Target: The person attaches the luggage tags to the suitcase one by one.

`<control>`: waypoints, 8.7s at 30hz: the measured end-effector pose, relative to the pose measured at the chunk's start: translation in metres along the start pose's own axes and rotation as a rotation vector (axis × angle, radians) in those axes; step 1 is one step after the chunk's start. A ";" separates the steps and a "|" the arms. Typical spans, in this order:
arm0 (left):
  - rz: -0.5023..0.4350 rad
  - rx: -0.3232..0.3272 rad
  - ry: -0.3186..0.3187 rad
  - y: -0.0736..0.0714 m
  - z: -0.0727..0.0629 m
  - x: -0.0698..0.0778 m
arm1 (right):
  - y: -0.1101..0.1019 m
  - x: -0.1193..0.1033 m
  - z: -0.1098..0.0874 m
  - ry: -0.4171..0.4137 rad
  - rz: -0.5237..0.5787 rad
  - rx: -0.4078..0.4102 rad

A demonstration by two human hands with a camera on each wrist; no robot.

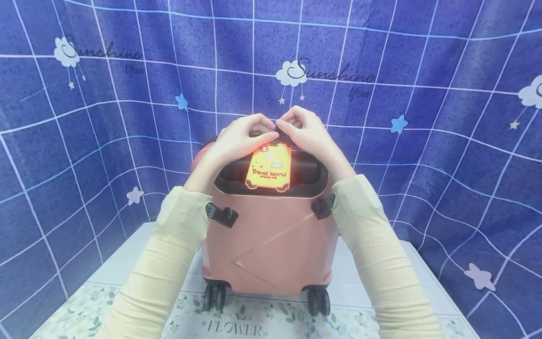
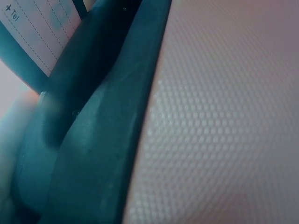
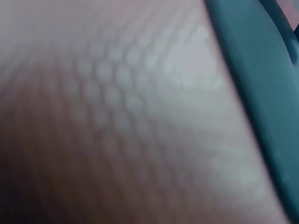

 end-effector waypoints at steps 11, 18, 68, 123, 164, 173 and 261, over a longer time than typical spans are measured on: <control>0.004 0.003 0.001 0.000 0.000 0.001 | 0.000 0.000 0.002 -0.055 -0.040 0.039; -0.003 0.003 -0.005 0.000 -0.001 0.000 | 0.000 0.002 0.002 -0.024 -0.022 0.028; -0.025 -0.011 -0.022 0.001 -0.002 0.001 | -0.003 0.000 -0.002 -0.025 0.018 0.055; 0.014 0.033 -0.040 0.002 -0.004 0.002 | -0.003 -0.001 -0.004 -0.029 -0.007 0.023; -0.075 0.465 0.453 0.010 -0.112 0.016 | -0.002 -0.007 -0.001 -0.126 -0.153 0.047; -0.061 0.546 0.492 0.018 -0.116 0.018 | -0.002 -0.010 -0.002 -0.113 -0.209 0.073; -0.148 0.567 0.361 0.020 -0.147 -0.007 | -0.065 -0.008 -0.077 -0.050 0.050 0.343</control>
Point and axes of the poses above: each hand's wrist, its own z-axis towards the middle knuckle, its own y-axis out of the palm, x = y × z, the point moved 4 cm from there along z, towards the middle knuckle, and after that the axes turned 7 degrees about z, right-handed, at the moved point
